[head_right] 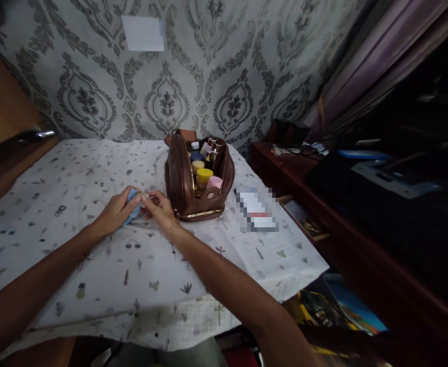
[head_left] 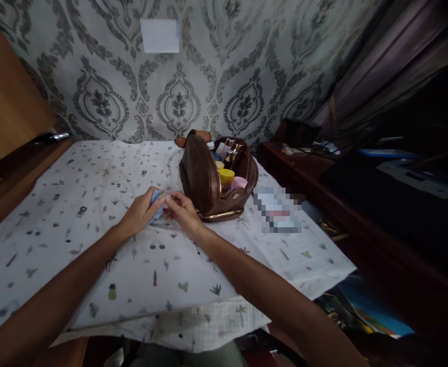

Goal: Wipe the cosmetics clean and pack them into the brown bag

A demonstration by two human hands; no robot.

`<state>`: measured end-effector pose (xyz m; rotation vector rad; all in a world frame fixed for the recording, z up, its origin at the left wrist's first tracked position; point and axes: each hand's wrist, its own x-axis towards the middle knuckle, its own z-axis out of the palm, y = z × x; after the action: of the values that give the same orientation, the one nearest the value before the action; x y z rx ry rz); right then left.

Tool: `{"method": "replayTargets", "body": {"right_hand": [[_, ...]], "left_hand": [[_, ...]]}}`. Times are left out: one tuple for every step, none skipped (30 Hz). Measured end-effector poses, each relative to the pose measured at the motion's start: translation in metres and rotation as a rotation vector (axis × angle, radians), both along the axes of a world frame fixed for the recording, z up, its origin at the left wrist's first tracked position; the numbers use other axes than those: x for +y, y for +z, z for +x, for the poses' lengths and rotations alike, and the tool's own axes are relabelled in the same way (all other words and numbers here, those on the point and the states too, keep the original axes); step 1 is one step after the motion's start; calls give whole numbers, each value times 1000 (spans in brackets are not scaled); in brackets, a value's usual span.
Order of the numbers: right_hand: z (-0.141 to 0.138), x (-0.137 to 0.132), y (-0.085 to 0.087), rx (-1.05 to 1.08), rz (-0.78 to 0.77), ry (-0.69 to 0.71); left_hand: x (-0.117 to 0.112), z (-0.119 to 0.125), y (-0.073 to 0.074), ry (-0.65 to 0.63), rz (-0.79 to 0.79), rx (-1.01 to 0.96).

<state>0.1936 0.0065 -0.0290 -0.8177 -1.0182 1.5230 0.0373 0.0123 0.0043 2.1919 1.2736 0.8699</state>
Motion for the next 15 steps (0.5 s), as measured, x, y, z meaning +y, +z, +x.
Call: {"method": "replayTargets", "body": {"right_hand": [[0,0,1,3,-5,1],[1,0,2,3,-10,2],[1,0,3,1,-15,4],[1,-1,4,-1,-18,3],[2,-1,5,-5,-19,1],[2,-1,5,-7,-19,-1],[2,-1,6,-8,-19,-2],[2,-2,6,-5,-19,-5],[2,-2,7,-1,-20,-7],[2,-2,7,2,-22,-6],[2,-1,7,4,-26,0],[2,-1,6,5,-33,6],[2,-1,6,3,-41,11],[2,0,5,-1,-49,16],[2,0,4,-5,-56,21]], "left_hand": [[0,0,-1,2,9,0],[0,0,-1,4,14,-2],[0,0,-1,4,14,-5],[0,0,-1,5,11,-8],[0,0,-2,3,9,-11],[1,0,-2,-4,9,-14],[1,0,-3,-12,12,-17],[1,0,-3,-20,18,-21],[1,0,-4,-26,24,-27],[2,-1,-5,-31,29,-31],[2,-1,-6,-37,29,-34],[2,-1,-6,-40,31,-34],[2,-1,-7,-44,34,-32],[2,-1,-7,-50,40,-28],[2,-1,-8,-57,49,-25]]}}
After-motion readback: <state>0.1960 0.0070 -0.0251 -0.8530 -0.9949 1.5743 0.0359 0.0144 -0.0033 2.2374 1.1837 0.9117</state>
